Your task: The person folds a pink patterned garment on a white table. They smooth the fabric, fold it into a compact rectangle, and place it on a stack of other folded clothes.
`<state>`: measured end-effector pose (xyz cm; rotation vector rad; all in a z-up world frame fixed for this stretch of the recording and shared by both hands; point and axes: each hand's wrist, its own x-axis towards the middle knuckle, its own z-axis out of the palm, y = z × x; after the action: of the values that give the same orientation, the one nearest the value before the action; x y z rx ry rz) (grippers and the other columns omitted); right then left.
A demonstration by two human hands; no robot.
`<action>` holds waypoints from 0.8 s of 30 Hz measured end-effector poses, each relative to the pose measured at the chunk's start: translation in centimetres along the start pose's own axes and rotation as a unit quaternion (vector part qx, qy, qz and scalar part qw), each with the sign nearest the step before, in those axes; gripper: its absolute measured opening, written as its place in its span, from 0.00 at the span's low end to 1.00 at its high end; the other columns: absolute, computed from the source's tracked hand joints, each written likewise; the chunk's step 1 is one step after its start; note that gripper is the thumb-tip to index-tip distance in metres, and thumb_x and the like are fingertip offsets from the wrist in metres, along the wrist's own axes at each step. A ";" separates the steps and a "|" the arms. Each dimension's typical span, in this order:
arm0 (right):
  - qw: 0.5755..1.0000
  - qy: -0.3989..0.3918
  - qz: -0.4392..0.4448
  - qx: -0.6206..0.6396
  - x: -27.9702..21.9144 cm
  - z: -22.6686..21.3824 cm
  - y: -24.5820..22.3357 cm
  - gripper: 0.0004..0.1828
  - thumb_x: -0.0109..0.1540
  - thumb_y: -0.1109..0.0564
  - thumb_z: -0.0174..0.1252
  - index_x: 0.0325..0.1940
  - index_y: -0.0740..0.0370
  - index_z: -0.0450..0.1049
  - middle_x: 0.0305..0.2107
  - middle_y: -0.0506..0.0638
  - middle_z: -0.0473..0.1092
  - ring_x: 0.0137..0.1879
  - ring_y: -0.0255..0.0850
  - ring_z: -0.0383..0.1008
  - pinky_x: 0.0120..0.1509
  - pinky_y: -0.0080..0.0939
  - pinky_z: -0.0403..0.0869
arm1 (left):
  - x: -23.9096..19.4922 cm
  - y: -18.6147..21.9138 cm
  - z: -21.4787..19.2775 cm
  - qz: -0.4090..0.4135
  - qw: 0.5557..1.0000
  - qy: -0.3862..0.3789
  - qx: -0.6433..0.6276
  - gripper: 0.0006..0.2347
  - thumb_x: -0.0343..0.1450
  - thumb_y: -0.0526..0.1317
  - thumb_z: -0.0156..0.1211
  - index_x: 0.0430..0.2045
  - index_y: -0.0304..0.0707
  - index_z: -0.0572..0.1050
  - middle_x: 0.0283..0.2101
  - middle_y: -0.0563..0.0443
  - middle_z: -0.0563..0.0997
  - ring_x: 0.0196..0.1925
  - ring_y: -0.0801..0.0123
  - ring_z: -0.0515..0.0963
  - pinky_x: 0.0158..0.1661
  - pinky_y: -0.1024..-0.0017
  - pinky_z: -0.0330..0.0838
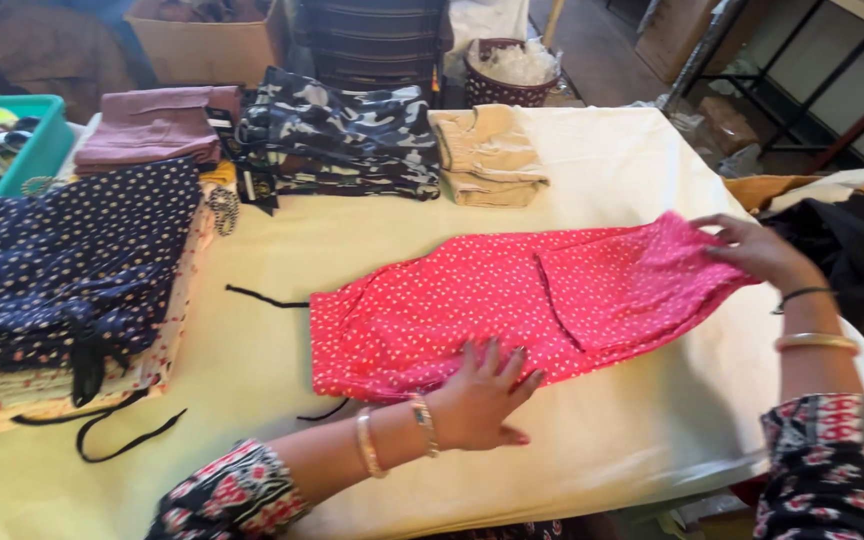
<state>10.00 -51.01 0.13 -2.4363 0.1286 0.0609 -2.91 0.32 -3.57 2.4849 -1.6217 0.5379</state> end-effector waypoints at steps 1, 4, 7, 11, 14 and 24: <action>1.000 0.003 0.010 0.012 0.0 0.6 0.1 0.29 0.61 0.58 0.64 0.67 0.52 0.72 0.42 0.56 0.78 0.46 0.41 0.76 0.52 0.42 0.74 | -0.6 -0.6 0.0 0.019 0.996 -0.068 -0.053 0.38 0.63 0.63 0.57 0.64 0.36 0.64 0.63 0.29 0.66 0.66 0.30 0.63 0.56 0.31 0.61; 0.999 0.034 0.017 0.024 -0.1 1.8 -1.6 0.28 0.60 0.59 0.65 0.65 0.52 0.74 0.42 0.54 0.78 0.44 0.41 0.76 0.51 0.43 0.74 | -1.5 -3.1 -0.1 0.036 0.972 -0.159 -0.170 0.34 0.70 0.61 0.53 0.65 0.34 0.63 0.66 0.28 0.65 0.69 0.31 0.61 0.61 0.38 0.58; 0.997 0.077 -0.010 0.010 -1.2 1.8 -7.3 0.29 0.60 0.60 0.65 0.66 0.51 0.74 0.40 0.53 0.76 0.42 0.40 0.75 0.48 0.42 0.74 | -2.4 -7.1 0.0 -0.022 0.948 -0.149 -0.280 0.29 0.75 0.59 0.48 0.62 0.35 0.68 0.61 0.36 0.73 0.65 0.44 0.71 0.62 0.52 0.66; 0.989 0.085 -0.109 0.058 -4.4 2.4 -18.2 0.28 0.61 0.61 0.63 0.66 0.50 0.72 0.39 0.48 0.73 0.41 0.34 0.73 0.41 0.36 0.74 | -3.2 -12.1 1.2 -0.178 0.871 -0.034 -0.456 0.28 0.76 0.59 0.41 0.62 0.37 0.71 0.55 0.40 0.82 0.56 0.58 0.83 0.55 0.61 0.76; 0.986 0.063 -0.156 -0.003 -7.0 4.7 -26.0 0.26 0.63 0.61 0.60 0.65 0.49 0.72 0.36 0.49 0.71 0.34 0.36 0.73 0.35 0.37 0.72 | -3.2 -14.5 0.4 -0.286 0.638 -0.026 -0.714 0.32 0.74 0.62 0.39 0.68 0.40 0.63 0.55 0.37 0.78 0.51 0.55 0.81 0.52 0.59 0.79; 0.903 -0.077 -0.423 0.008 -7.3 19.5 -36.8 0.27 0.63 0.69 0.56 0.66 0.56 0.68 0.36 0.53 0.76 0.43 0.39 0.80 0.48 0.42 0.77 | -7.3 -18.8 -0.3 -0.319 0.485 0.055 -0.812 0.37 0.69 0.69 0.29 0.69 0.47 0.50 0.50 0.34 0.79 0.46 0.50 0.85 0.44 0.53 0.81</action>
<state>6.55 -9.87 9.41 -2.2545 -0.9891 -0.1362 11.44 14.54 -4.25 1.0986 -0.2997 -0.7000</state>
